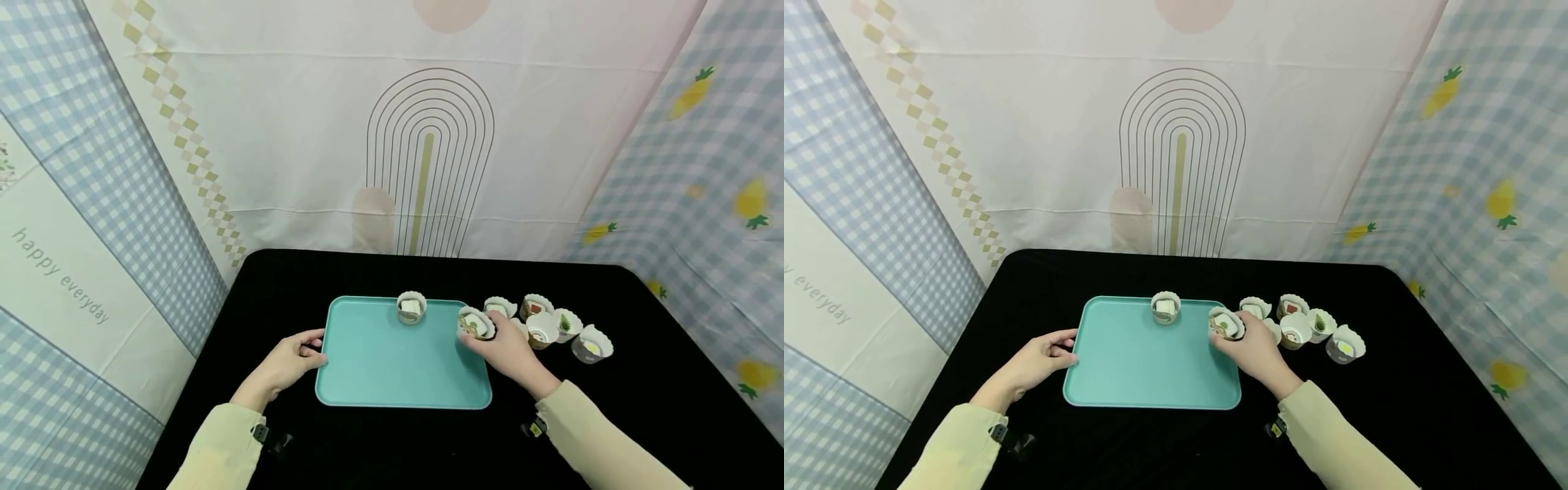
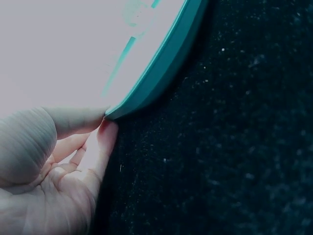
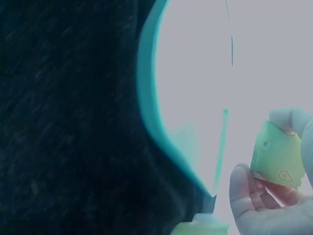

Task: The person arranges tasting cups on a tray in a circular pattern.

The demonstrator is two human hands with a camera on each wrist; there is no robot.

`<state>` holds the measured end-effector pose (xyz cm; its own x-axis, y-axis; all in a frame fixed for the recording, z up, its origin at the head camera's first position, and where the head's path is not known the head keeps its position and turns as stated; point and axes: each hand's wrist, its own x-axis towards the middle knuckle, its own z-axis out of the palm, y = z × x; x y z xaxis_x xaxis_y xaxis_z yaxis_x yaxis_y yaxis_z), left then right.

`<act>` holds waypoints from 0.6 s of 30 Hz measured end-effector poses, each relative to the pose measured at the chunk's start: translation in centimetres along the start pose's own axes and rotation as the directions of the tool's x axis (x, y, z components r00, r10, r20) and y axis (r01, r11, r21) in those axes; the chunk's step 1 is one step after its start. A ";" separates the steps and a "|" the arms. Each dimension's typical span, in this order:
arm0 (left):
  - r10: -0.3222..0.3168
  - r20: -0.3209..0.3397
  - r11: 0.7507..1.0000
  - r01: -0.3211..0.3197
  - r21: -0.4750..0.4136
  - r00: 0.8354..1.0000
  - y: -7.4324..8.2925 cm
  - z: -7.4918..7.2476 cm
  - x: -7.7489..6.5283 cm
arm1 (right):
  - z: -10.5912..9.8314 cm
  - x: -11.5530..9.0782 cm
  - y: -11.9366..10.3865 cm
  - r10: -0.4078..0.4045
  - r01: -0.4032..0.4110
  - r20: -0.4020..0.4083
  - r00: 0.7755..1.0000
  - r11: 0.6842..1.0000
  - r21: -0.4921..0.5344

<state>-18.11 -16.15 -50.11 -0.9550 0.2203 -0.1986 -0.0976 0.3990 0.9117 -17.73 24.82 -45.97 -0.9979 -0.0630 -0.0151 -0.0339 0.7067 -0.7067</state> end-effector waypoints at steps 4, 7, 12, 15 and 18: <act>-0.003 -0.004 1.000 0.003 0.002 1.000 0.0 0.0 0.0 | 0.5 0.4 -0.8 0.003 -0.003 -0.004 1.000 1.000 -0.029; -0.006 -0.007 1.000 0.006 0.003 1.000 0.0 -0.1 0.0 | 1.1 1.0 -1.2 0.017 -0.017 0.002 1.000 0.999 -0.029; -0.008 -0.001 1.000 0.008 0.001 1.000 -0.1 -0.1 0.2 | 2.3 2.0 -1.4 0.029 -0.028 0.034 0.999 0.999 -0.021; -0.008 0.004 1.000 0.008 -0.001 1.000 -0.1 -0.1 0.2 | 2.9 2.2 -1.6 0.020 -0.019 0.056 0.998 1.000 -0.023; -0.010 0.005 1.000 0.010 -0.010 1.000 -0.1 0.0 0.2 | 3.4 2.4 -1.8 0.013 -0.011 0.070 0.997 1.000 -0.029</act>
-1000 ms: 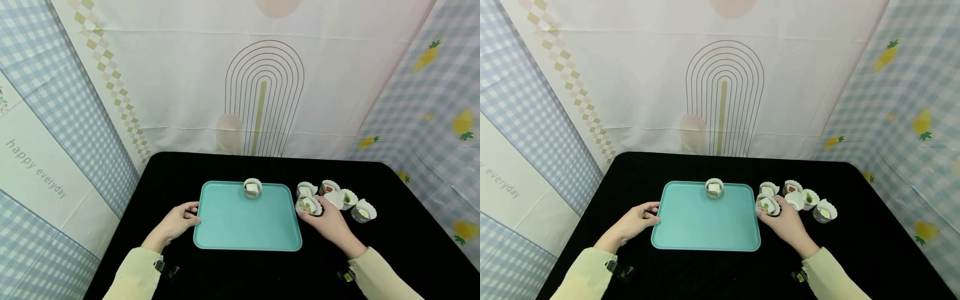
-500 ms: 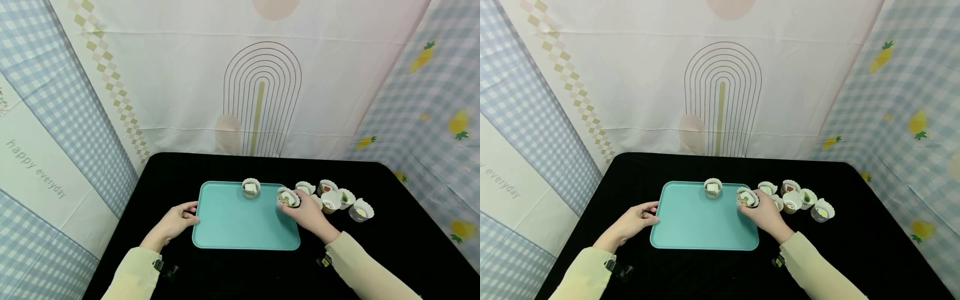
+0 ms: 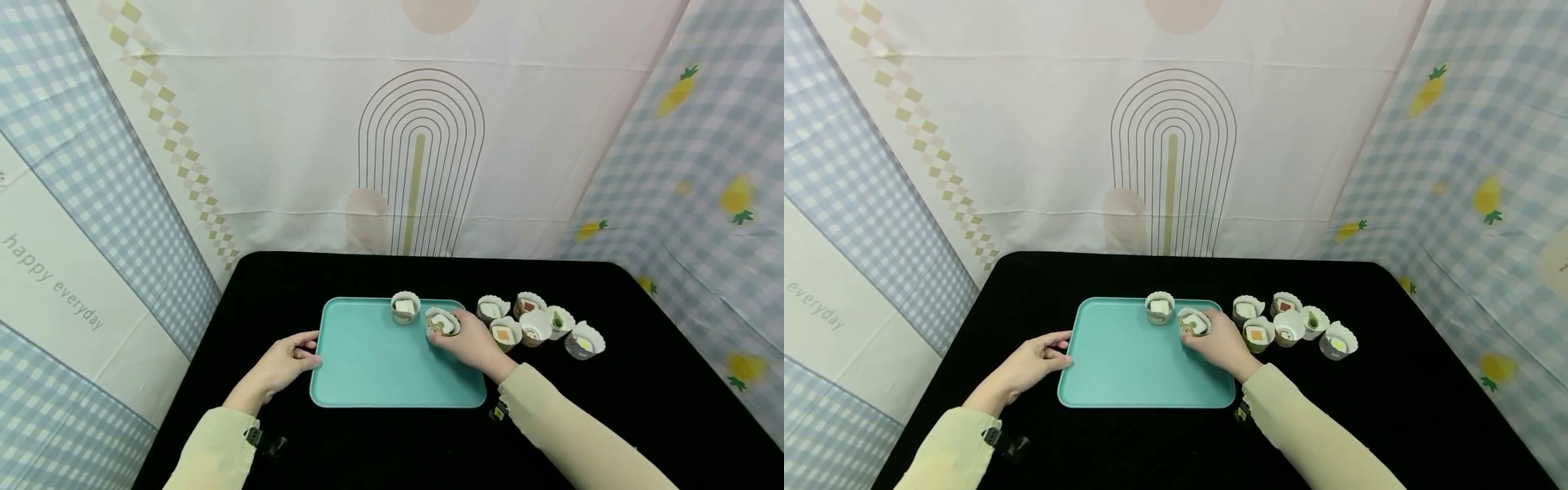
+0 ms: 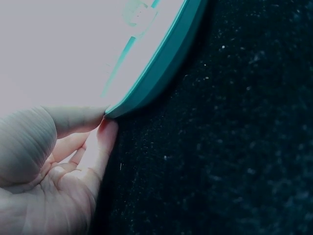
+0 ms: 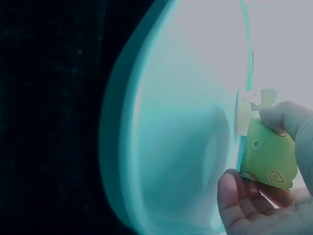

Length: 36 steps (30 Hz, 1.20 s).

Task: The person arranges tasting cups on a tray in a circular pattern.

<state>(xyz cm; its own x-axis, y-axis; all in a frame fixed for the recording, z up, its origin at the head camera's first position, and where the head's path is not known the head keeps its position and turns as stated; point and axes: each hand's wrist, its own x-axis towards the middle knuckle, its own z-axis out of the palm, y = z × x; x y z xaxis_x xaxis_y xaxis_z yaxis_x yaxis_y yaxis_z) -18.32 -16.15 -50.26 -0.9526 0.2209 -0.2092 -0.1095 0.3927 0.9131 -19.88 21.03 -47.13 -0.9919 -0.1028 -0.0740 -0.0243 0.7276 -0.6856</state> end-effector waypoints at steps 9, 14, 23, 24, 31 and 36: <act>0.006 -0.010 1.000 -0.006 0.003 1.000 0.0 0.1 -0.1 | 1.0 0.8 0.0 0.024 -0.023 0.007 1.000 0.999 -0.026; 0.005 -0.010 1.000 -0.005 -0.001 1.000 -0.1 0.1 0.0 | 1.3 1.0 0.2 0.020 -0.019 0.018 1.000 1.000 -0.011; 0.000 -0.002 1.000 0.000 -0.009 1.000 0.0 0.0 0.1 | 1.3 1.0 0.3 0.045 -0.046 0.029 0.999 0.998 0.053; 0.000 -0.002 1.000 0.000 -0.010 1.000 0.0 0.0 0.1 | 1.3 1.0 0.3 0.047 -0.049 0.029 0.998 0.997 0.055; -0.001 -0.010 1.000 0.001 -0.012 1.000 -0.1 0.0 0.1 | 1.5 1.1 0.3 0.060 -0.062 0.026 0.998 0.997 0.056; 0.000 -0.010 1.000 0.000 -0.013 1.000 -0.1 0.0 0.1 | 1.6 1.2 0.4 0.067 -0.068 0.027 0.997 0.996 0.057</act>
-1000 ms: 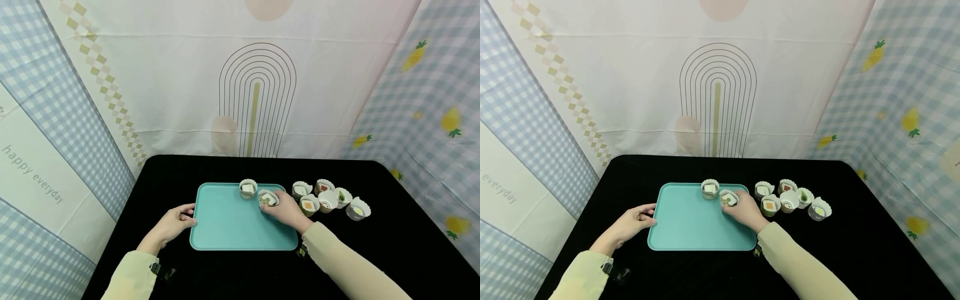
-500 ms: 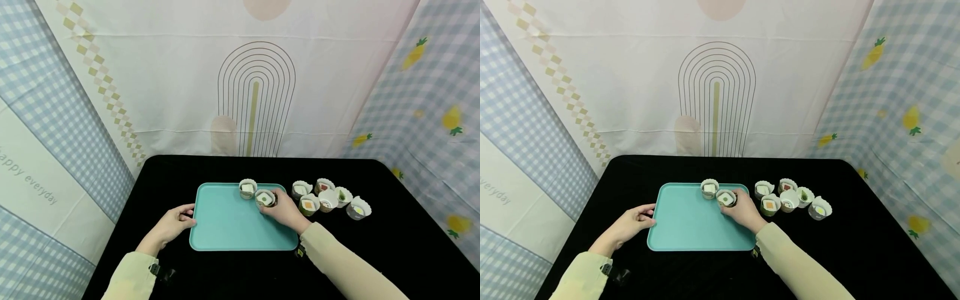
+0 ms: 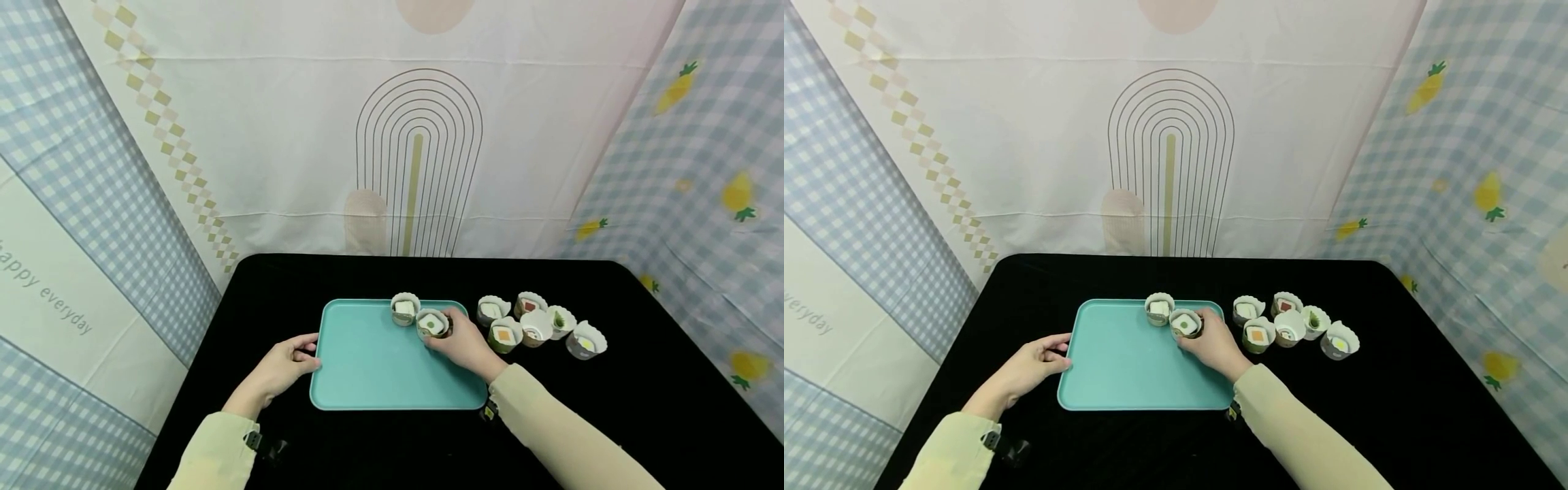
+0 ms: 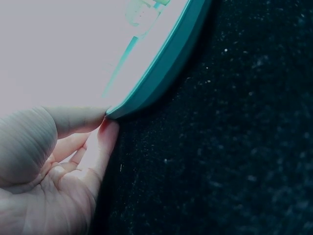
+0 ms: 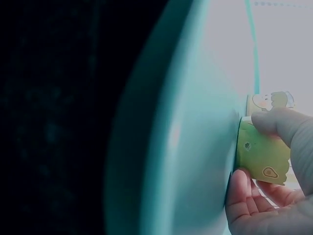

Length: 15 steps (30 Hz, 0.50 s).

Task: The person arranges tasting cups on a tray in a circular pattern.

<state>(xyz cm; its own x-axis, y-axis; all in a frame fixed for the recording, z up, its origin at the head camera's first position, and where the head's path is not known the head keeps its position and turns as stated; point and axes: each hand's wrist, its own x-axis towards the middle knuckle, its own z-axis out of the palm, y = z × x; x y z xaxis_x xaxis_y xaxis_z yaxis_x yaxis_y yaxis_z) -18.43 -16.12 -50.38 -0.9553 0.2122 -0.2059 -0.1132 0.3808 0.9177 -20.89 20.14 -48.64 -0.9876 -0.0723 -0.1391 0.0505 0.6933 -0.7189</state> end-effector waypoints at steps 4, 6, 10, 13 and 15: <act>0.001 0.000 1.000 -0.001 0.001 1.000 0.1 0.0 0.0 | 0.0 -0.1 0.0 0.001 -0.001 0.001 1.000 1.000 0.007; 0.000 0.002 1.000 0.000 0.001 1.000 0.2 0.0 0.0 | -0.1 -0.1 0.0 0.000 0.000 0.001 1.000 1.000 0.011; -0.003 0.002 1.000 0.003 0.006 1.000 0.2 0.0 0.0 | -0.1 -0.2 0.1 -0.002 0.002 0.001 1.000 1.000 0.015; 0.001 0.001 1.000 -0.001 0.009 1.000 0.2 0.0 -0.1 | -0.1 -0.2 0.0 -0.002 0.002 0.001 1.000 1.000 0.017; 0.001 0.001 1.000 -0.001 0.009 1.000 0.2 0.0 -0.1 | -0.1 -0.3 0.1 -0.003 0.003 -0.001 1.000 1.000 0.017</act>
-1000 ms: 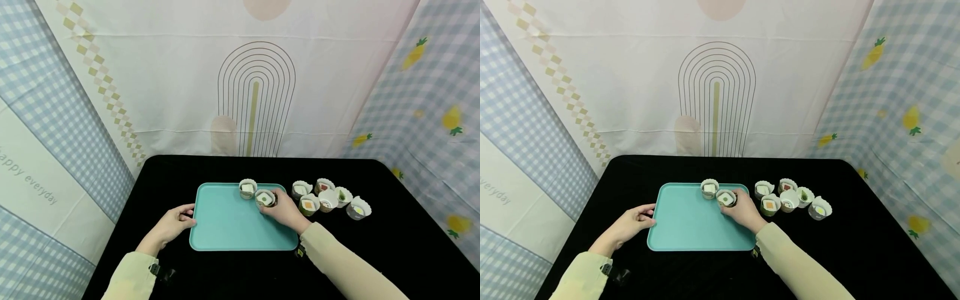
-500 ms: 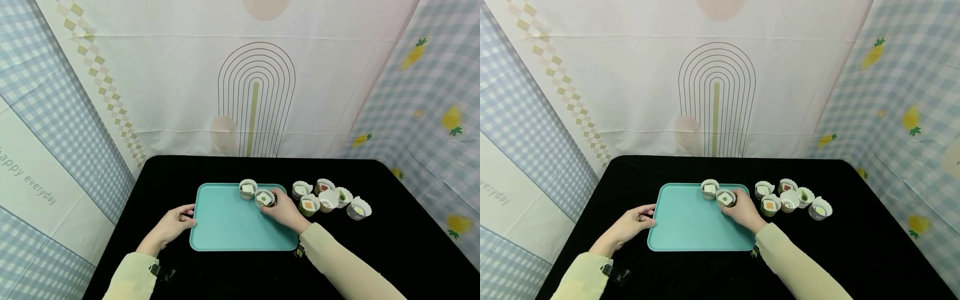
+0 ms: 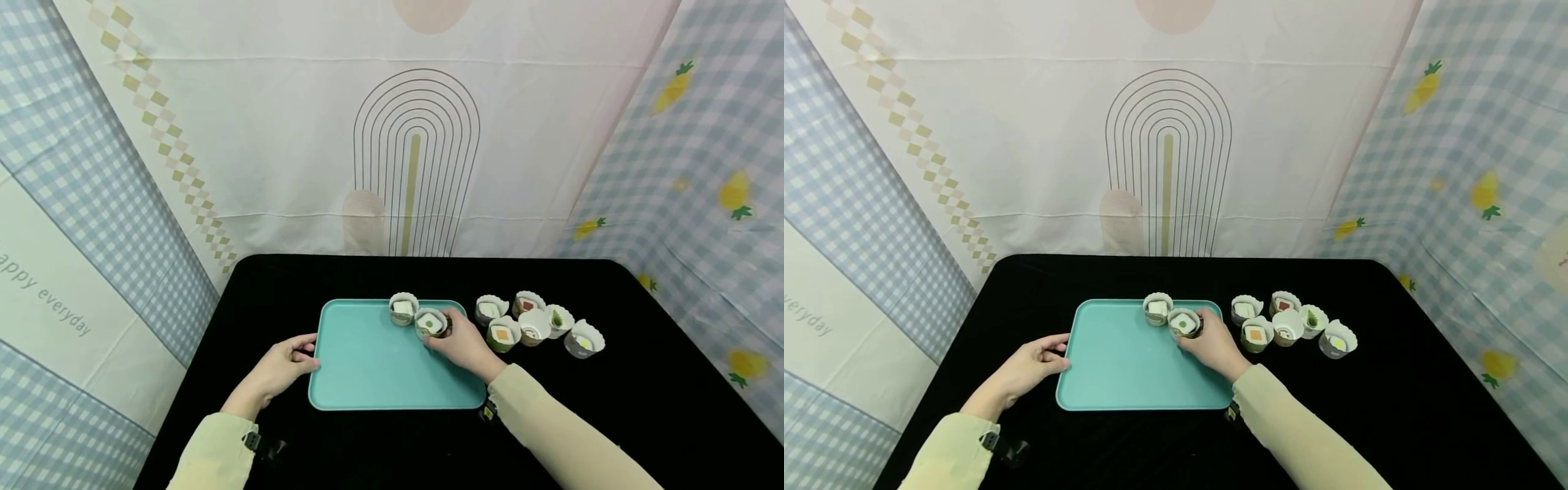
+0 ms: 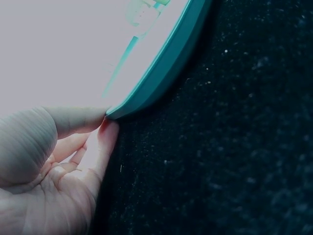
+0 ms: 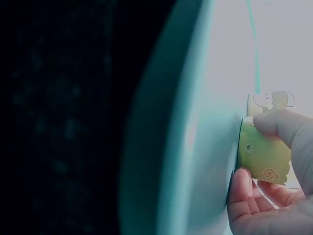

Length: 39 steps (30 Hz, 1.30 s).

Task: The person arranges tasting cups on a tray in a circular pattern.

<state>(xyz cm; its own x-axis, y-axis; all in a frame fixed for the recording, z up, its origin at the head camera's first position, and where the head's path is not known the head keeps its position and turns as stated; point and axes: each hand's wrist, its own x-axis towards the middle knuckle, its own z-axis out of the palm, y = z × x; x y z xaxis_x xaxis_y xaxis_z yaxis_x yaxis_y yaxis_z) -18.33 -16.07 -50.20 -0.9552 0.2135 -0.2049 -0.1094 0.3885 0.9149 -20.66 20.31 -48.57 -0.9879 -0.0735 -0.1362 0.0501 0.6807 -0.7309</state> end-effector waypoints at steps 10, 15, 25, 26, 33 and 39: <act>0.001 -0.004 1.000 -0.001 0.001 1.000 -0.2 0.0 0.0 | 0.1 0.0 0.1 -0.008 0.008 -0.011 1.000 1.000 -0.001; -0.002 0.000 1.000 0.002 -0.002 1.000 -0.2 0.0 0.0 | 0.1 0.0 0.1 -0.007 0.007 -0.011 1.000 1.000 -0.002; -0.004 0.005 1.000 0.004 -0.004 1.000 -0.1 -0.1 -0.1 | -1.2 -1.3 -0.6 -0.027 0.028 -0.018 0.999 0.999 0.017; -0.006 0.004 1.000 0.006 -0.004 1.000 0.0 -0.1 -0.1 | -1.6 -1.5 -0.6 -0.033 0.033 -0.026 0.999 0.999 0.018; -0.005 -0.001 1.000 0.005 0.009 1.000 -0.1 -0.2 -0.1 | -5.1 -4.0 0.4 -0.043 0.045 -0.050 0.998 0.998 0.034; -0.001 -0.005 1.000 0.001 0.017 1.000 -0.1 0.0 -0.1 | -7.9 -6.5 2.4 -0.047 0.045 -0.117 0.992 0.999 -0.014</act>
<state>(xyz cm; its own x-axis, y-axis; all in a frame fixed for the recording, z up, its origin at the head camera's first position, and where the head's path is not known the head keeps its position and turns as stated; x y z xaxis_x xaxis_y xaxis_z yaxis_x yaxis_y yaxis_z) -18.25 -16.11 -50.32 -0.9566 0.2084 -0.2039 -0.1056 0.4041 0.9086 -15.28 28.17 -44.10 -0.9996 -0.0192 -0.0227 0.0033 0.6871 -0.7265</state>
